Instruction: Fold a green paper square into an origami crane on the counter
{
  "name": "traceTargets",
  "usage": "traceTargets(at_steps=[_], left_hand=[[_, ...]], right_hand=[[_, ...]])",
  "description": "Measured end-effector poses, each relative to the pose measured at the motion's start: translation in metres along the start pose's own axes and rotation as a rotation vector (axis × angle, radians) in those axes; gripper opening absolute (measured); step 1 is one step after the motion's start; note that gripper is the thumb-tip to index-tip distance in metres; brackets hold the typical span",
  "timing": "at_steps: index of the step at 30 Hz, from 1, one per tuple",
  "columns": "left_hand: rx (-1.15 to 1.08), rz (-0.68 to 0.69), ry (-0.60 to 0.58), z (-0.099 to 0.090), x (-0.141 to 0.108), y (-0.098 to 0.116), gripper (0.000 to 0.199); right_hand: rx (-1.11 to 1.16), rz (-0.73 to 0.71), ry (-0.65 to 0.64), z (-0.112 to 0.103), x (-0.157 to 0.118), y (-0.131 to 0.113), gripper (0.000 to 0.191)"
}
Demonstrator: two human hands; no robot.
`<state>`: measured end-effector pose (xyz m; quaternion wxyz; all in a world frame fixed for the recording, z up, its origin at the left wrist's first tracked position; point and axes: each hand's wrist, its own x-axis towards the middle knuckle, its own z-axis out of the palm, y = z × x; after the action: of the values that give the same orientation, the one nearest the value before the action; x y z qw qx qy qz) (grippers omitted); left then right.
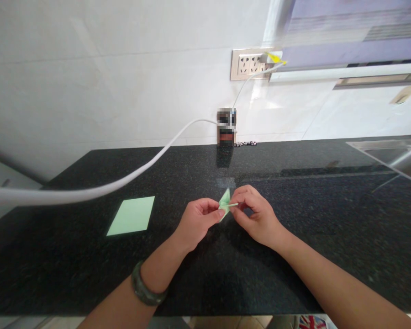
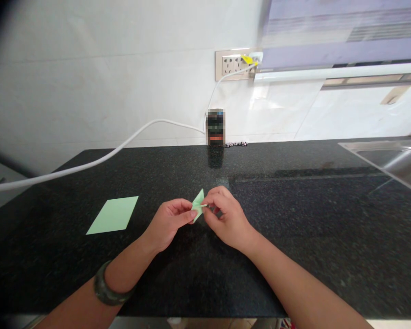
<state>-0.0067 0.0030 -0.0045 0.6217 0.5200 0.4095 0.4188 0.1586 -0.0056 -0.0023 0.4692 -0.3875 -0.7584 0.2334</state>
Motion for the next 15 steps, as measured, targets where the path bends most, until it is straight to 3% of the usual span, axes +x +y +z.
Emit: traceTargets(at_steps=[5, 9, 15], left_hand=[[-0.116, 0.017, -0.028, 0.0032, -0.0015, -0.0028, 0.017], [-0.206, 0.092, -0.08, 0.0044, -0.0027, -0.0026, 0.03], [0.038, 0.238, -0.02, 0.0024, -0.002, -0.0065, 0.017]], right_hand=[[0.057, 0.007, -0.01, 0.0008, -0.0009, 0.0012, 0.017], [0.061, -0.032, -0.029, -0.0008, -0.0004, 0.0035, 0.017], [0.042, -0.048, -0.022, -0.0015, -0.0004, 0.0066, 0.018]])
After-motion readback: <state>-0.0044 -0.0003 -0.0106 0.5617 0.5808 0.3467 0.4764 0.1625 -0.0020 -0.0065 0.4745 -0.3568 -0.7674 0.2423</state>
